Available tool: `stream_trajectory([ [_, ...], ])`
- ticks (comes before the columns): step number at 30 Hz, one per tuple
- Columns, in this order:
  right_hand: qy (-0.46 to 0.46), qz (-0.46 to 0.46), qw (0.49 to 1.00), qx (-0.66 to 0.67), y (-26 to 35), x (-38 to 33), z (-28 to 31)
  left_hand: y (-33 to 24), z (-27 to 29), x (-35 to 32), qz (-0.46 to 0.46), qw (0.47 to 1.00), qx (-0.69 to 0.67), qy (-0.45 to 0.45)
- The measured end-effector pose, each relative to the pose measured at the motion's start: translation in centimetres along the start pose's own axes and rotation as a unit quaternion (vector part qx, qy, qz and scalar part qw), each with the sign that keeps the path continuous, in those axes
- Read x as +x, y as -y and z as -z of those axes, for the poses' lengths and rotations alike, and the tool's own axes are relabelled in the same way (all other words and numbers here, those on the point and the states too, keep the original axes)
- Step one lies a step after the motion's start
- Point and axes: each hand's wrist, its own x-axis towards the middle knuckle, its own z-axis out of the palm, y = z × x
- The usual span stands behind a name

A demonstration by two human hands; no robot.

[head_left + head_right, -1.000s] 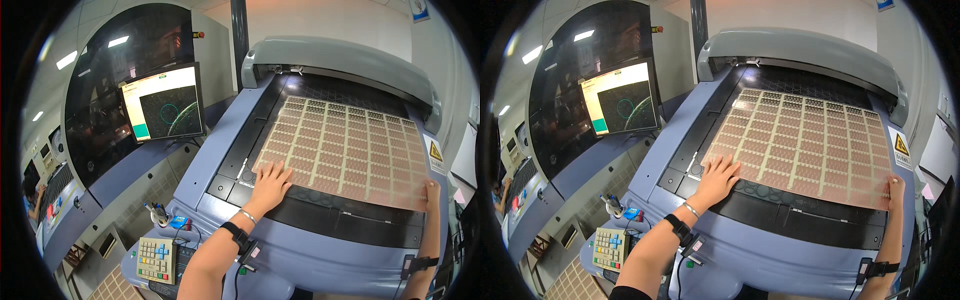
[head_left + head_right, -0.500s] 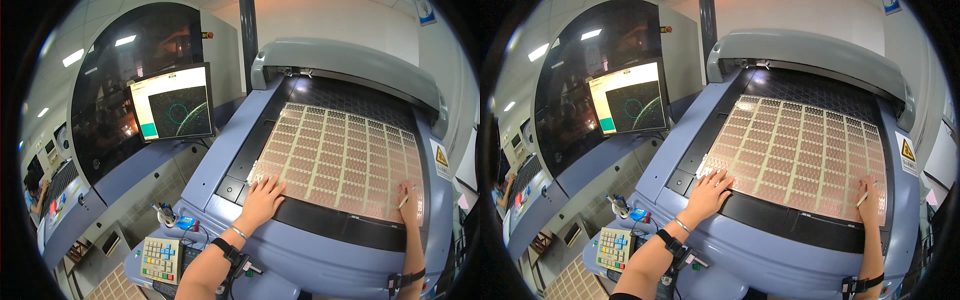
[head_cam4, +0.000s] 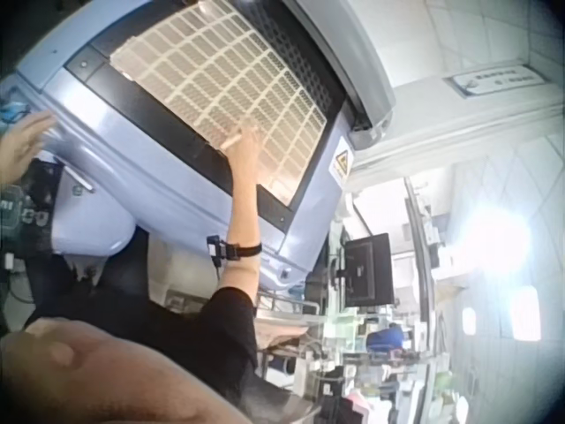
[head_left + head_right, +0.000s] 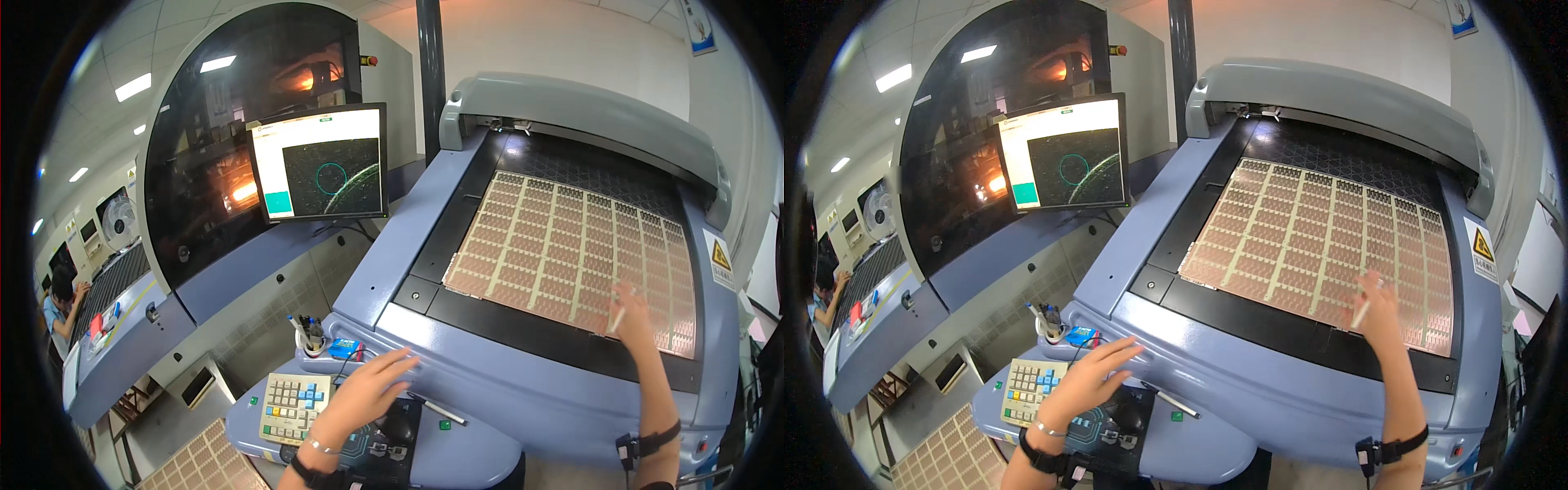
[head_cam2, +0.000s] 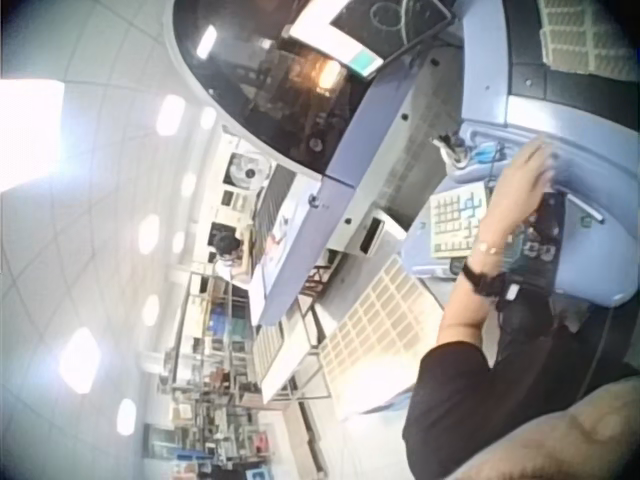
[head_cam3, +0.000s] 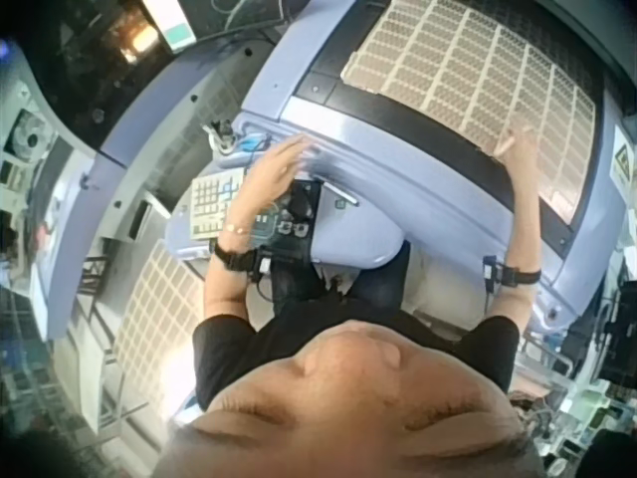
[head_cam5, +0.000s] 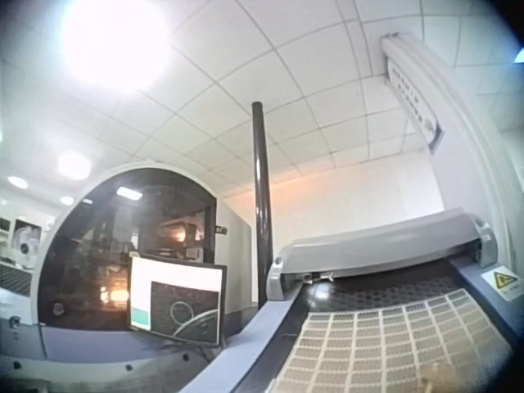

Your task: The recorder is seen operating a PCB processing machine, which involves loading and unloading PCB panels and using a keypad terminal for control.

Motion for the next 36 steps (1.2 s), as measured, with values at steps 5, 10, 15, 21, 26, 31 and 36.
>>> stream_trajectory([
  [5, 0.016, -0.017, 0.978, 0.207, 6.6, 3.3, -6.2, 2.4, 4.5, -10.9, 0.159, 0.969, 0.020, -0.189],
  [10, 0.013, 0.082, 0.996, 0.043, 10.3, 2.8, -9.7, 7.8, 7.7, -21.0, 0.269, 0.893, 0.082, -0.352],
  [15, 0.092, 0.012, 0.984, 0.153, 11.4, 1.2, -9.5, 12.6, 7.7, -25.1, 0.283, 0.867, 0.210, -0.352],
  [21, 0.020, -0.001, 0.974, 0.224, 17.9, -2.6, -7.8, 14.4, 6.8, -25.8, 0.260, 0.886, 0.263, -0.280],
  [26, 0.004, 0.085, 0.962, 0.259, 22.8, -5.3, -7.1, 13.4, 6.9, -25.2, 0.281, 0.882, 0.287, -0.245],
  [31, 0.039, 0.165, 0.949, 0.265, 26.5, -8.0, -8.0, 13.3, 6.8, -24.6, 0.304, 0.877, 0.310, -0.206],
  [36, 0.237, 0.102, 0.838, 0.481, 29.6, -11.7, -6.0, 13.1, 6.8, -24.9, 0.305, 0.876, 0.302, -0.221],
])
